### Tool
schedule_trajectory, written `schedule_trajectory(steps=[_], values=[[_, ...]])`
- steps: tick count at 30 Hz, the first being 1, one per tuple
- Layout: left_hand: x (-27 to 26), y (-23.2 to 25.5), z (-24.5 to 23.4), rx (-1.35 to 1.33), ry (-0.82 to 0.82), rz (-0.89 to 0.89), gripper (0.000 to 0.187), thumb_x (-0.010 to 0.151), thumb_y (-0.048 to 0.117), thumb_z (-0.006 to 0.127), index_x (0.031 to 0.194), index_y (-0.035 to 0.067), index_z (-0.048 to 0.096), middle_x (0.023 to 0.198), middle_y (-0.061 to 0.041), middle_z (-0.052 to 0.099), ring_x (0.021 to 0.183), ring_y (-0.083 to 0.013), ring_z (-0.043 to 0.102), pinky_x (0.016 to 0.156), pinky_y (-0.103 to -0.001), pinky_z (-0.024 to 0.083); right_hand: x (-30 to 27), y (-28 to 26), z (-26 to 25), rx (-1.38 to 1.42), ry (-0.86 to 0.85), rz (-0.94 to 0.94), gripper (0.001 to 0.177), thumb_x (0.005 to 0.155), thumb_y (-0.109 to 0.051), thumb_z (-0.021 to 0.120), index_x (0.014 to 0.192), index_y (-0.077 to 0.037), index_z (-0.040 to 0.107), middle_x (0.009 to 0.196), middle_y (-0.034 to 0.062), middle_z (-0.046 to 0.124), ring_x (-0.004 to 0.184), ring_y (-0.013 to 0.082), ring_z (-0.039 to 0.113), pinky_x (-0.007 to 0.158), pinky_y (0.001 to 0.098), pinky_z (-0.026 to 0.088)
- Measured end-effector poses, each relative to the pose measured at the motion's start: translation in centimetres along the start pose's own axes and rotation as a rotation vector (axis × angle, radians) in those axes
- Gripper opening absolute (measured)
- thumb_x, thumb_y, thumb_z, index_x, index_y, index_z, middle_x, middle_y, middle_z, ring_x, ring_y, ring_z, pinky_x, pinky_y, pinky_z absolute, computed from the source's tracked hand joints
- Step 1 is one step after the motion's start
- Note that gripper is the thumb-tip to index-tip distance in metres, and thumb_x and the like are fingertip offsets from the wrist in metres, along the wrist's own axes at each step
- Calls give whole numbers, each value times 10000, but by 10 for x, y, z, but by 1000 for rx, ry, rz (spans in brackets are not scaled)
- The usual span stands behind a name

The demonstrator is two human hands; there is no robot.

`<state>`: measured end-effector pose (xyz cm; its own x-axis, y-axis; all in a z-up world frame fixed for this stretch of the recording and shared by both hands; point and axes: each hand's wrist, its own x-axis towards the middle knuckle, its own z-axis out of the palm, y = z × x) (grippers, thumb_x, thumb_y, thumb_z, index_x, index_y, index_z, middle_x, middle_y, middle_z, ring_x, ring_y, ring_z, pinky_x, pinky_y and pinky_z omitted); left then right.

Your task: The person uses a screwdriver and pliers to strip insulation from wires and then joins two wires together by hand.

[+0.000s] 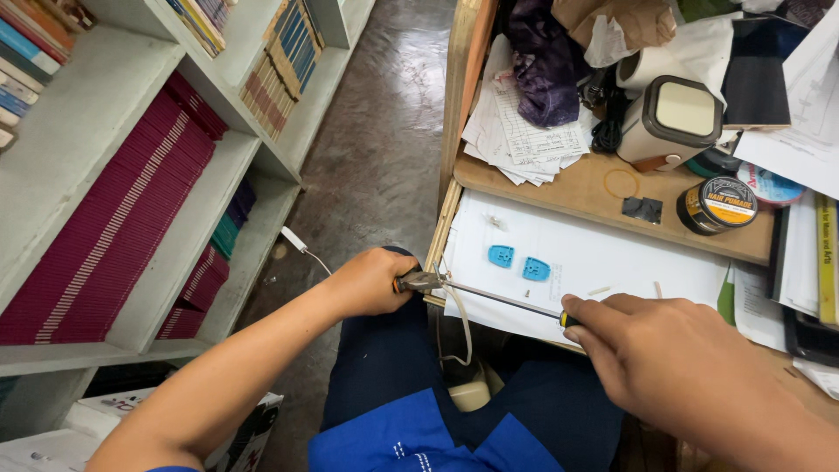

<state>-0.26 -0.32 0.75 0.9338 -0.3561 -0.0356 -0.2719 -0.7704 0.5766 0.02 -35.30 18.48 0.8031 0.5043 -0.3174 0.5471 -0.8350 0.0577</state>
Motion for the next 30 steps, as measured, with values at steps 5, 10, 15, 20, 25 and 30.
schedule_trajectory(steps=[5, 10, 15, 20, 25, 30], values=[[1, -8, 8, 42, 44, 67, 151, 801, 195, 593, 721, 106, 500, 656, -150, 631, 688, -453, 629, 585, -538, 431, 3, -1, -6, 13, -42, 14, 425, 910, -524, 538, 1315, -415, 608, 1236, -131, 724, 959, 364, 753, 796, 542, 615], [1, -5, 5, 48, 26, 73, 125, 808, 194, 585, 746, 107, 521, 694, -147, 652, 717, -449, 642, 604, -542, 445, 4, 2, -1, 44, 30, 6, 388, 887, -525, 575, 1239, -403, 682, 1186, -126, 757, 987, 339, 747, 791, 531, 609], [-2, -3, 12, -8, 98, 55, 144, 759, 176, 593, 695, 117, 478, 672, -123, 612, 689, -406, 624, 618, -492, 434, -10, -5, -2, -92, 92, -80, 241, 956, -523, 521, 1141, -374, 564, 875, -53, 669, 766, 338, 709, 589, 553, 565], [-7, 15, 0, -26, 21, -135, 97, 765, 197, 597, 705, 157, 532, 703, -94, 662, 718, -350, 662, 627, -458, 446, -14, 0, 2, -76, 184, -165, 326, 966, -453, 545, 1262, -318, 559, 894, 2, 653, 727, 350, 693, 555, 540, 570], [-2, 5, 3, 87, 25, -33, 88, 753, 203, 604, 733, 129, 560, 723, -125, 678, 736, -409, 650, 621, -505, 453, -14, 3, 7, -240, 322, -342, 409, 912, -299, 601, 1320, -265, 592, 860, 60, 678, 569, 390, 693, 429, 530, 546], [-1, -1, 5, 102, 33, 26, 98, 760, 205, 602, 732, 131, 544, 723, -131, 670, 733, -434, 649, 613, -532, 452, -9, -3, -1, -220, 168, -263, 414, 939, -330, 534, 1352, -350, 560, 827, 49, 672, 605, 423, 708, 454, 584, 559]])
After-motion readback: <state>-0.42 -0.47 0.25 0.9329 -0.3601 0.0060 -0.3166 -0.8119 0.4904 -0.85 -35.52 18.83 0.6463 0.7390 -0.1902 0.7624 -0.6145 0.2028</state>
